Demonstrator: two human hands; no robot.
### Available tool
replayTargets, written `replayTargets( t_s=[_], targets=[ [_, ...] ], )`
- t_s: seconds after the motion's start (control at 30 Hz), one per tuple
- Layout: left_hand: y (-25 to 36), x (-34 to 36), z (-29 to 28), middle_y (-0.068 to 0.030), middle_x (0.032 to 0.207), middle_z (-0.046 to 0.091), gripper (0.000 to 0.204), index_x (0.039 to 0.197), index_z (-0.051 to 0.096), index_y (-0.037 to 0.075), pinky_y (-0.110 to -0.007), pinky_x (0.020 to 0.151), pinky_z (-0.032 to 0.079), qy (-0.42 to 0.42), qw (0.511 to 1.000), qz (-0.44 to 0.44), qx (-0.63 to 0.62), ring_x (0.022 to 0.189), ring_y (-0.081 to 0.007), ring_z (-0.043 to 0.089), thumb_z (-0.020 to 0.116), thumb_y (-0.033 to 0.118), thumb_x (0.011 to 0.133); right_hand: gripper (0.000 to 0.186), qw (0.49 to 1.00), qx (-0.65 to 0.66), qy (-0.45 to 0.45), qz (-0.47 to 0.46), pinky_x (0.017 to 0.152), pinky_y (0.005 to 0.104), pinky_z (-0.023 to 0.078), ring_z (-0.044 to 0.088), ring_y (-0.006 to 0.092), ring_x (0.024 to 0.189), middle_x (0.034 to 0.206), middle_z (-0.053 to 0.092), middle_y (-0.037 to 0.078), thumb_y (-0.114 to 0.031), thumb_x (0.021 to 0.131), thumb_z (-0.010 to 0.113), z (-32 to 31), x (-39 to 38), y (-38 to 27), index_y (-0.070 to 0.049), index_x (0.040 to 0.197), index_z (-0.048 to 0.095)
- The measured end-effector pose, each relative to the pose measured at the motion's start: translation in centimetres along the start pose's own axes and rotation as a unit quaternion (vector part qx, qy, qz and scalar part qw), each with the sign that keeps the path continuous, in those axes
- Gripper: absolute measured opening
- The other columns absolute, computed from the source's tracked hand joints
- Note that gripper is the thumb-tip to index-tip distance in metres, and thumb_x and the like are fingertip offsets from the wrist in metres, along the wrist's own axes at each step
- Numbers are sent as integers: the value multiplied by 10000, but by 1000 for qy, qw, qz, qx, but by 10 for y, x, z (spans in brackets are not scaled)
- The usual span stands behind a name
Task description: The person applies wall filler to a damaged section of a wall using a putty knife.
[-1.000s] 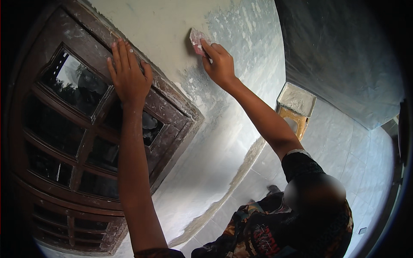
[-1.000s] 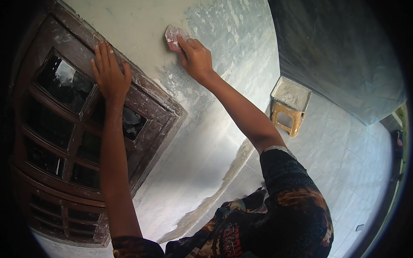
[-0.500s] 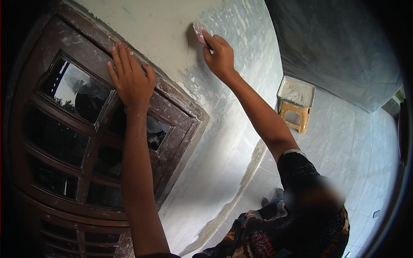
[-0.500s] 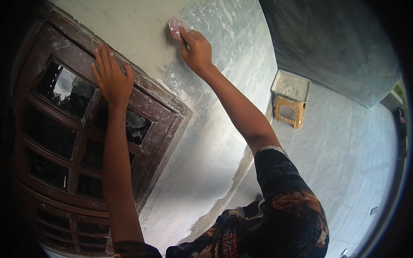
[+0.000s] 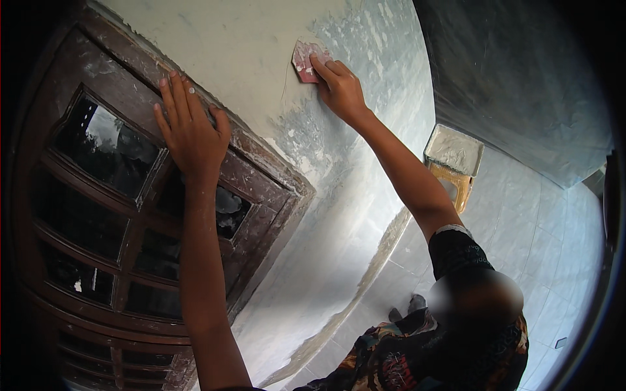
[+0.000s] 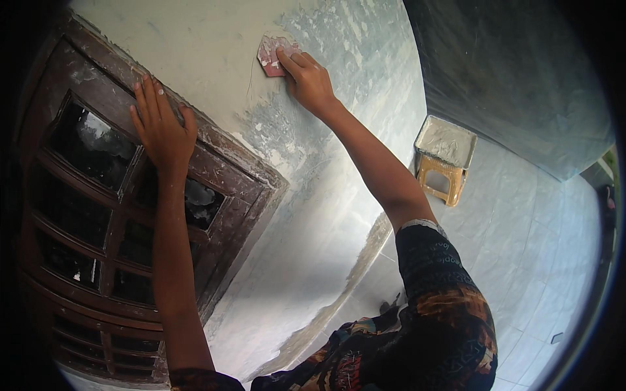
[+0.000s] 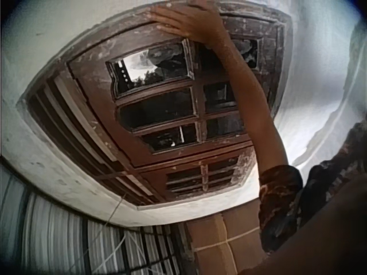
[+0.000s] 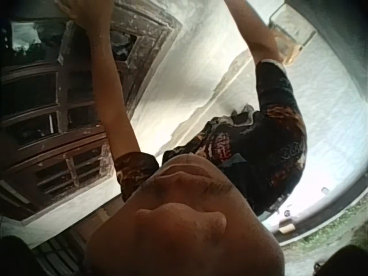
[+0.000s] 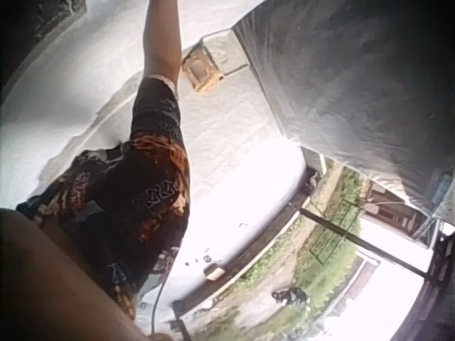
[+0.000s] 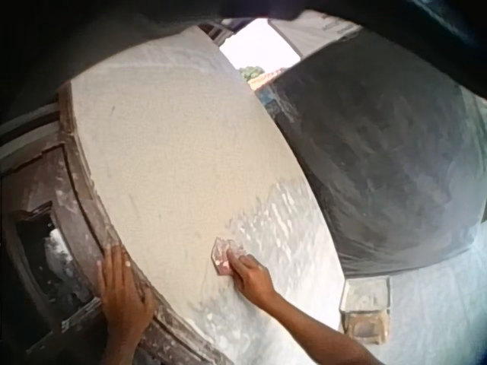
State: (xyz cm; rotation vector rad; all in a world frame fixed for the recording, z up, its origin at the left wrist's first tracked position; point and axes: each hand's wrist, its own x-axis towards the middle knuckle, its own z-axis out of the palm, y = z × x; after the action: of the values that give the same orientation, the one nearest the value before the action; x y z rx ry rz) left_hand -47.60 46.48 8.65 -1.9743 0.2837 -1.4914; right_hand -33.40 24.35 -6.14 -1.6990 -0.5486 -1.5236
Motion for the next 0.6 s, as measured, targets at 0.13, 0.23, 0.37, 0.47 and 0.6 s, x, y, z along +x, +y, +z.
replayTargets(
  t_s=[0.13,0.23,0.37,0.47,0.6],
  targets=[
    [-2,0,-1,-180,1578,369,583,1425,468,-56,-543,1171,280,1,1000,4,7,1494,-316,302,506,239,924,556,998,46,-38,15,719,403,560,633,296,871,928,635,86,31,777,683,-9,-32,-8,-62,1318,594],
    [1,2,-1,-178,1578,371,587,1428,464,-56,-543,1170,283,-1,1000,5,12,1493,-319,304,508,243,924,610,995,72,-63,23,717,408,544,616,307,836,910,614,111,52,761,697,-20,-70,-23,-51,1350,575],
    [-1,0,2,-174,1577,375,588,1428,466,-54,-544,1170,283,-2,1000,2,13,1492,-321,304,511,244,923,583,981,161,-112,4,712,423,544,623,319,817,901,615,116,16,760,706,-45,-94,-60,-45,1327,589],
    [-1,1,1,-170,1575,379,588,1427,469,-52,-542,1173,280,2,1000,4,13,1492,-317,305,514,246,922,580,986,147,-48,66,662,416,512,597,307,769,829,588,114,23,756,700,-50,-44,-50,-60,1321,599],
    [0,1,3,-173,1570,386,581,1423,475,-50,-538,1177,274,13,1000,4,2,1490,-314,310,514,243,924,556,995,75,-4,61,648,414,513,599,304,778,817,587,111,12,759,692,-27,-17,-22,-68,1301,599]
  ],
)
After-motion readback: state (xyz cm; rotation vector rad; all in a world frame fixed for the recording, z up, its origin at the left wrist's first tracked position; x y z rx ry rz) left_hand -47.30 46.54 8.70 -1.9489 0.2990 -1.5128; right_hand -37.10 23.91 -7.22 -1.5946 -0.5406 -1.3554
